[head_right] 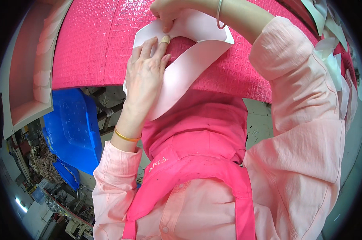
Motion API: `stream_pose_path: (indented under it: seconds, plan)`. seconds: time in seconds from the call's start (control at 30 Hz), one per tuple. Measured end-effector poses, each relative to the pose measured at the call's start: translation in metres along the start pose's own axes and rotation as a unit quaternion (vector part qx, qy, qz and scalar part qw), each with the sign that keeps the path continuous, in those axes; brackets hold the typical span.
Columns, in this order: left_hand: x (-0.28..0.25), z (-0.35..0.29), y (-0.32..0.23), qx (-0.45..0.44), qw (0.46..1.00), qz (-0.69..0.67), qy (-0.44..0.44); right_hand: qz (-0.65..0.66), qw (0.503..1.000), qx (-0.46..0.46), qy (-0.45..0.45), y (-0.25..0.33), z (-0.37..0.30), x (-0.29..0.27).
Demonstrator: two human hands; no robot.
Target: Assembling shoe upper components by hand on a workbench.
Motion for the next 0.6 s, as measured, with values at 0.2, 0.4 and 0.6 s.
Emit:
stream_pose_path:
  seconds: [0.2, 0.4, 0.6]
  plan:
    - [0.009, 0.01, -0.01, 0.047, 0.989, 0.138, -0.032, 0.098, 0.982, 0.001, 0.159, -0.031, 0.002, 0.002]
    - [0.002, 0.018, 0.003, 0.055, 0.998, 0.039, 0.012, 0.103, 0.994, -0.029, 0.017, -0.028, -0.011, 0.017]
    - [0.008, 0.026, -0.013, 0.079, 0.992, 0.093, -0.023, 0.311, 0.939, 0.074, 0.128, -0.047, -0.047, 0.01]
Point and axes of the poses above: each hand's wrist, its own z-axis towards the middle knuckle, its own x-axis out of the palm, y = z × x, the point moved 3 cm from there along z, towards the middle knuckle, and after that the axes turned 13 degrees about y, right-handed, at the moved point
